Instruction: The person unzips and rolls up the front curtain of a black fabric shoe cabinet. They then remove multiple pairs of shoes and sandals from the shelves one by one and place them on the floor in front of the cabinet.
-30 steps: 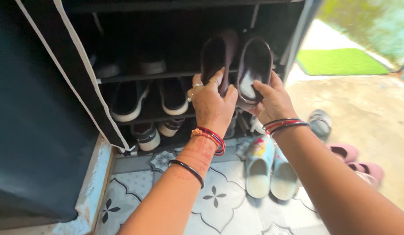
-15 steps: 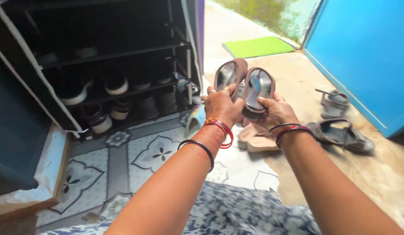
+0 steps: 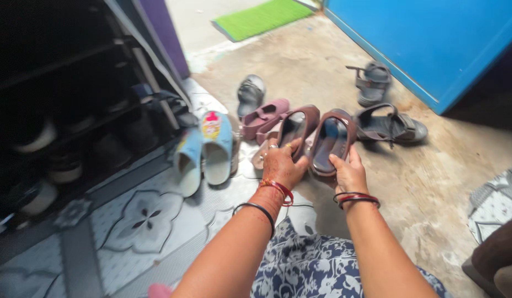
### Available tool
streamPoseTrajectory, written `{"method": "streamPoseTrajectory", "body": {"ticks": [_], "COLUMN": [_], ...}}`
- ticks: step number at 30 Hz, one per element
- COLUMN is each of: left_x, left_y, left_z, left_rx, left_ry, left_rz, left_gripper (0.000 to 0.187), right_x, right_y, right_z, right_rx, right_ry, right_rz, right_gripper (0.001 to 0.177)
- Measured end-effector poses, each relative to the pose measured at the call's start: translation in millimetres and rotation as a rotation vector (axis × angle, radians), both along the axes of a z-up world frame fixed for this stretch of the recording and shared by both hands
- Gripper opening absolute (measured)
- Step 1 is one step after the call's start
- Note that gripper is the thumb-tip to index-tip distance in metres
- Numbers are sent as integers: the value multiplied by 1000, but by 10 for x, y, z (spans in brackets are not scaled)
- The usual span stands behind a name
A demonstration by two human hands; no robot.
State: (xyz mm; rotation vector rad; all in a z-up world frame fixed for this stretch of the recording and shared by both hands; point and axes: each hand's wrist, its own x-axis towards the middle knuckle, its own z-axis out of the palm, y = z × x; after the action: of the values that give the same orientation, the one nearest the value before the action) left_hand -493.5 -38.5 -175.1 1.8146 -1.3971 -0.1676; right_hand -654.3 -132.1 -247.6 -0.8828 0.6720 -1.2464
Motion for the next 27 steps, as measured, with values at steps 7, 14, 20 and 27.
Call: {"method": "streamPoseTrajectory", "body": {"ticks": [7, 14, 20, 27], "left_x": [-322, -291, -306, -114], "left_y": [-451, -573, -413, -649], "left_z": [-617, -1031, -1281, -1574], "left_rx": [41, -43, 165, 259], "left_ry": [72, 69, 109, 2], "left_rz": [-123, -272, -420, -358], "left_gripper": [52, 56, 61, 63], "right_x": [-168, -284, -424, -187], "right_y": [-192, -404, -301, -238], "right_z": [-909, -1583, -1921, -1785], "right_rx": [167, 186, 381, 394], "right_ry": [11, 99, 257, 568], "right_rz": [-322, -564, -777, -677], "right_gripper": [72, 78, 79, 82]}}
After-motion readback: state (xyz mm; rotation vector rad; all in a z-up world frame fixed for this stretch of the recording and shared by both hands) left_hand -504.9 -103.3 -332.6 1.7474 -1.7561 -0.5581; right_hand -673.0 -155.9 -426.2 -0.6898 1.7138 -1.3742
